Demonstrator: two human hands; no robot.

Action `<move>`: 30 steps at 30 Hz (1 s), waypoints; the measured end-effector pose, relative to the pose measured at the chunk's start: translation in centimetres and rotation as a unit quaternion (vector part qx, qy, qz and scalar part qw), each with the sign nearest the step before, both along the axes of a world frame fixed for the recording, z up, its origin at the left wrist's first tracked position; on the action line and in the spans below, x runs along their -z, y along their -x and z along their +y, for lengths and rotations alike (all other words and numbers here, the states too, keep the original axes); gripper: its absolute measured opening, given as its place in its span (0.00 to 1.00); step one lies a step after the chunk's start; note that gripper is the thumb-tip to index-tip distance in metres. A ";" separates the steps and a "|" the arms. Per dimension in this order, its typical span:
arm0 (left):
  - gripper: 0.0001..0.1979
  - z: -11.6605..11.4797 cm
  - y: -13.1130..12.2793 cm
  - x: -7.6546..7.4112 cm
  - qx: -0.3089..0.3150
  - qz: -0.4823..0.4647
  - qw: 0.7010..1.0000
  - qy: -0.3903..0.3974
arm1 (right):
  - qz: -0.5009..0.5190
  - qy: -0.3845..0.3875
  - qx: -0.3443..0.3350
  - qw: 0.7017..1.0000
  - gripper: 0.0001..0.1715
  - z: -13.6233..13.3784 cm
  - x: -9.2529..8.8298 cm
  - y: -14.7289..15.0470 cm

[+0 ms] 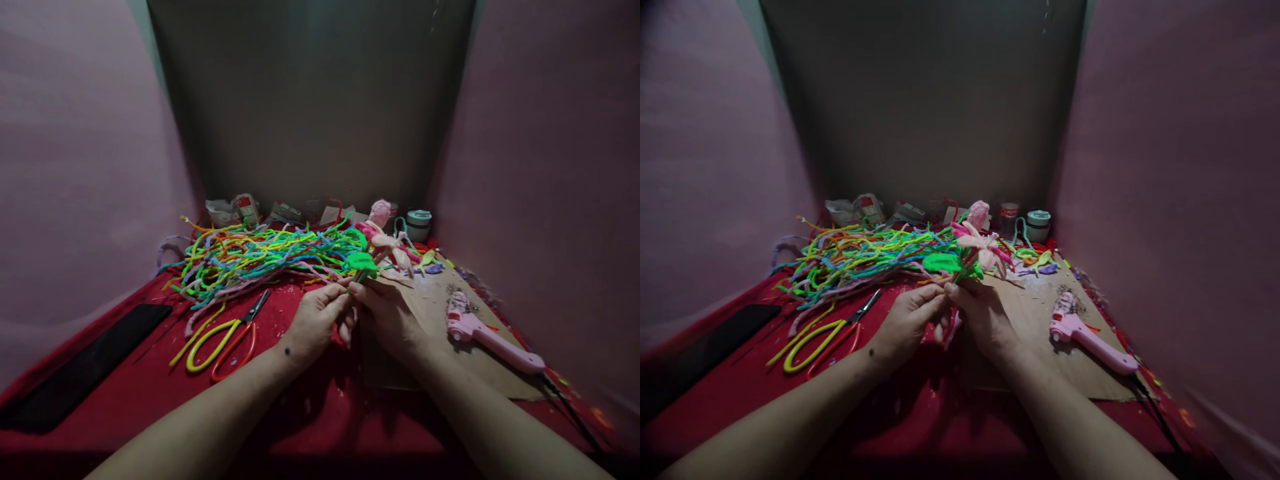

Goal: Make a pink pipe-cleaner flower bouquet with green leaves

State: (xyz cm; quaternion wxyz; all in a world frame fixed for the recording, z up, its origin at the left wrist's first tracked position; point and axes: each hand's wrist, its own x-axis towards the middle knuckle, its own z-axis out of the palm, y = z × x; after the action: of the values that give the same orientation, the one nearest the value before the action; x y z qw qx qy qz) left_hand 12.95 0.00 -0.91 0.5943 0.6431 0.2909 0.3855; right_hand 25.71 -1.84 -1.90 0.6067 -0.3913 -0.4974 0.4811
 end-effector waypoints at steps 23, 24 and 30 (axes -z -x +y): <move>0.07 0.7 -0.4 -0.5 -0.003 0.000 1.000 0.002 | 0.035 0.040 -0.029 0.998 0.14 0.5 0.2 -0.1; 0.08 0.7 -0.3 -0.4 -0.009 0.008 1.000 -0.006 | 0.009 0.031 -0.021 0.999 0.15 0.5 0.2 -0.1; 0.12 0.7 -0.1 -0.2 0.001 0.021 1.000 -0.016 | -0.065 -0.003 -0.021 0.998 0.14 -0.6 -1.4 -0.4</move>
State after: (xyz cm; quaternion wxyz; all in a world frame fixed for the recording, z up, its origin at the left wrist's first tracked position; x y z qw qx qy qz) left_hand 13.06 0.74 -0.69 0.5782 0.6607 0.2968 0.3756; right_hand 26.06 -2.41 -0.53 0.5641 -0.4092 -0.5451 0.4661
